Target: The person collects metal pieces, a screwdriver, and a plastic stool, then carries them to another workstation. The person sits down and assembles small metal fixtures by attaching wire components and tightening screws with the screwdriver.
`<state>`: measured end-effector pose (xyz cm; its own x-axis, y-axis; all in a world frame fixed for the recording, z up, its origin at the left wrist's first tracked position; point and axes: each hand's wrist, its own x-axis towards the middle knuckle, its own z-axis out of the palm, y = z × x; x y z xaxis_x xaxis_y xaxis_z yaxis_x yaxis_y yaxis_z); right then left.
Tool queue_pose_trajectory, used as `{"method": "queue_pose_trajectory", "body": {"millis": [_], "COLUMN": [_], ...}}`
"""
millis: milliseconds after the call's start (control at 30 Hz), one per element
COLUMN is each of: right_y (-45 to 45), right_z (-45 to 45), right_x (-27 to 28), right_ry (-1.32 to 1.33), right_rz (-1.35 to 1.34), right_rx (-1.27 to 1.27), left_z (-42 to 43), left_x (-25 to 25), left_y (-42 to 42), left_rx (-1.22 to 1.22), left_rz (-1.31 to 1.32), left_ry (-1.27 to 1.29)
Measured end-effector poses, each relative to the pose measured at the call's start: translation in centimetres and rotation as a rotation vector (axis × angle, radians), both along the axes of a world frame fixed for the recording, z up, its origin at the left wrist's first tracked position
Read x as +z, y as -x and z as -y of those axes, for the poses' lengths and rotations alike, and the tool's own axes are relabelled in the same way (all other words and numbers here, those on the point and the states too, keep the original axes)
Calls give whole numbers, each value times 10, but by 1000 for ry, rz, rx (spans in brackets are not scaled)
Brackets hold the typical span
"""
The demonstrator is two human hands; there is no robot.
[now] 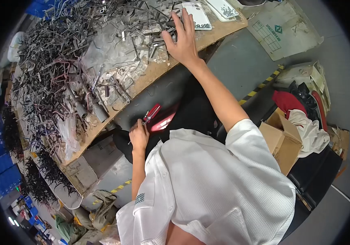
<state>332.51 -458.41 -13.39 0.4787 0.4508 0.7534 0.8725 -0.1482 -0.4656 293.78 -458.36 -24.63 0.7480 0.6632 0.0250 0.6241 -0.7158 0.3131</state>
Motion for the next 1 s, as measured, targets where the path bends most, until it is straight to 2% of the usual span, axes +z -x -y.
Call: {"method": "queue_pose_trajectory", "body": {"millis": [133, 233, 267, 367, 400, 467, 533, 600, 733, 767, 833, 867, 967, 1000], "right_y": [1, 2, 3, 12, 14, 16, 15, 15, 15, 16, 15, 13, 14, 14], "right_z": [0, -5, -6, -6, -6, -5, -5, -5, -4, -3, -5, -5, -7, -7], "right_x": [-6, -16, -15, -4, -2, 0, -3, -3, -3, -5, -6, -7, -8, -8], "right_ry": [-128, -170, -194, -191, -172, -130, -129, -126, -127, -132, -123, -117, -121, -118], "right_rz": [-20, -64, -78, -91, -82, -59, -51, -26, -20, -11, -48, -68, -56, -56], "right_rx": [23, 33, 33, 32, 2, -68, -58, -70, -77, -81, -92, -100, -127, -135], "left_z": [11, 22, 25, 44, 44, 37, 8, -29, -132, -154, -188, -194, -218, -223], "left_x": [17, 48, 58, 84, 94, 122, 155, 180, 204, 208, 216, 214, 203, 202], "left_y": [7, 32, 46, 67, 73, 87, 86, 81, 57, 44, 23, 20, 21, 22], "left_rx": [33, 113, 167, 396, 418, 643, 724, 699, 633, 628, 499, 491, 178, 168], "left_rz": [47, 145, 122, 332, 329, 446, 551, 530, 178, 188, 7, 18, -42, -36], "left_ry": [-35, -31, -58, 37, 26, 37, 43, -80, -246, -248, -333, -335, -742, -740]}}
